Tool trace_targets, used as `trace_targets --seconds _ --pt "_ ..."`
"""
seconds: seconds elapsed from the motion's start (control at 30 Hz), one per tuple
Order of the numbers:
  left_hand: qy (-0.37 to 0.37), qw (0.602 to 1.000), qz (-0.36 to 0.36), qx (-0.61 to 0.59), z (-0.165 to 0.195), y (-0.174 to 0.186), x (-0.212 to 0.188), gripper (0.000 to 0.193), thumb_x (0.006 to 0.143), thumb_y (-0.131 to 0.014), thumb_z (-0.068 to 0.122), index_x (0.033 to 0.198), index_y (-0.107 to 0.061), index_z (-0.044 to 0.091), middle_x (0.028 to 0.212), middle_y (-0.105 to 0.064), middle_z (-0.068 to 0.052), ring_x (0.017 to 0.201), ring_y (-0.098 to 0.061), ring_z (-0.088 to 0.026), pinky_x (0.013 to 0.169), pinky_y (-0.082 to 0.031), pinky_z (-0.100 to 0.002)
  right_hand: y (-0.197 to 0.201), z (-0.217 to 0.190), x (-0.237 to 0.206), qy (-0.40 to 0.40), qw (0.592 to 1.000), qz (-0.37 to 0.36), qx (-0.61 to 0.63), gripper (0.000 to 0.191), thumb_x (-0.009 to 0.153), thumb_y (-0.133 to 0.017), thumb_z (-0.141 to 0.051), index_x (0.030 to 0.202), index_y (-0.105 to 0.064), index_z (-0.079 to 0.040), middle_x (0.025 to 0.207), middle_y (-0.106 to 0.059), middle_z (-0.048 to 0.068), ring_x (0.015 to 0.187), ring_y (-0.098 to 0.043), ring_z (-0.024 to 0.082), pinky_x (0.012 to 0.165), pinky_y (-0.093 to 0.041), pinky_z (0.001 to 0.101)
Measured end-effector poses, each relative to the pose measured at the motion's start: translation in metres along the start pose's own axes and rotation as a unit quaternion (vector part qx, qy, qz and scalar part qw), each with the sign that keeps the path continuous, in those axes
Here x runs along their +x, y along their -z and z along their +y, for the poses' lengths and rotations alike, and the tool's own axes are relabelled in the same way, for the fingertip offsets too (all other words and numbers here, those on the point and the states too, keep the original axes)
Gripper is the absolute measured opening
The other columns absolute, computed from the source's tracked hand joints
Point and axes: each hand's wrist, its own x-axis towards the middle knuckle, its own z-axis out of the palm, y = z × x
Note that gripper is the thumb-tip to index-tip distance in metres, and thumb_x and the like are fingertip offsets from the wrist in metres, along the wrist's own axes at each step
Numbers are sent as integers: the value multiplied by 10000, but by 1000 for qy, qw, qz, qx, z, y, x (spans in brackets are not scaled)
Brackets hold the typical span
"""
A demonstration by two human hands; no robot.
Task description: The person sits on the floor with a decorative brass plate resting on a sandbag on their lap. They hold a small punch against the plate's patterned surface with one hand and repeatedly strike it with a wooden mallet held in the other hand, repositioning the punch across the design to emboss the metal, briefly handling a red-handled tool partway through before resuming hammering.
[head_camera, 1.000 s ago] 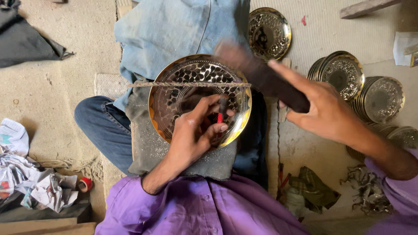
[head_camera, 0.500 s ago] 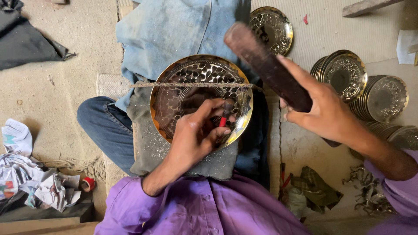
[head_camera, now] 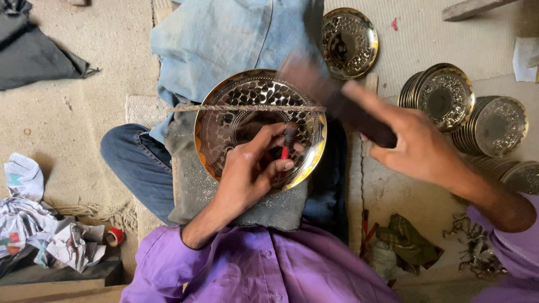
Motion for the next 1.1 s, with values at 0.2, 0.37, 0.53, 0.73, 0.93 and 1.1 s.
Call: trace_targets --seconds 0.2,0.37,0.53,0.73,0.93,1.1 --pt "116 993 -14 -25 3 3 3 535 858 -711 -95 1355 -562 38 1083 -810 -59 704 -689 -64 597 -554 -240 -3 -2 0 -114 992 -19 46 1150 794 -755 -2 1747 -184 -296 1138 -681 98 777 -702 166 691 -591 315" --pt "50 999 -18 -6 6 6 2 562 857 -707 -99 1377 -531 25 1130 -782 -57 832 -705 -71 675 -580 -233 -4 -10 -2 -41 998 -12 54 1082 755 -715 26 1673 -229 -276 1214 -638 65 776 -687 166 702 -616 325" --pt "57 998 -25 -11 6 10 1 584 829 -653 -128 1381 -537 26 1167 -779 -65 882 -709 -127 720 -597 -266 -1 -16 0 35 999 -7 -34 1092 705 -722 51 1641 -270 -282 1276 -671 103 866 -720 148 724 -608 306" --pt "83 995 -37 28 5 13 0 569 860 -736 -64 1387 -544 32 1184 -797 -55 802 -701 -123 681 -567 -273 -4 -26 1 -99 991 -69 -50 1055 766 -694 39 1638 -243 -345 1185 -634 -45 768 -698 128 702 -590 275" --pt "62 997 -47 24 7 16 -1 586 840 -688 -114 1392 -539 14 1177 -789 -73 946 -735 -144 750 -598 -273 -2 -32 -2 -54 996 -41 -66 1124 706 -748 49 1637 -249 -337 954 -677 36 746 -652 175 677 -563 328" --pt "60 997 -49 -30 10 17 0 553 855 -662 -133 1377 -544 8 1204 -763 -75 1078 -760 -162 806 -646 -271 -13 -23 -8 -94 987 3 131 1125 717 -715 57 1666 -210 -273 1003 -677 51 836 -670 155 719 -590 311"
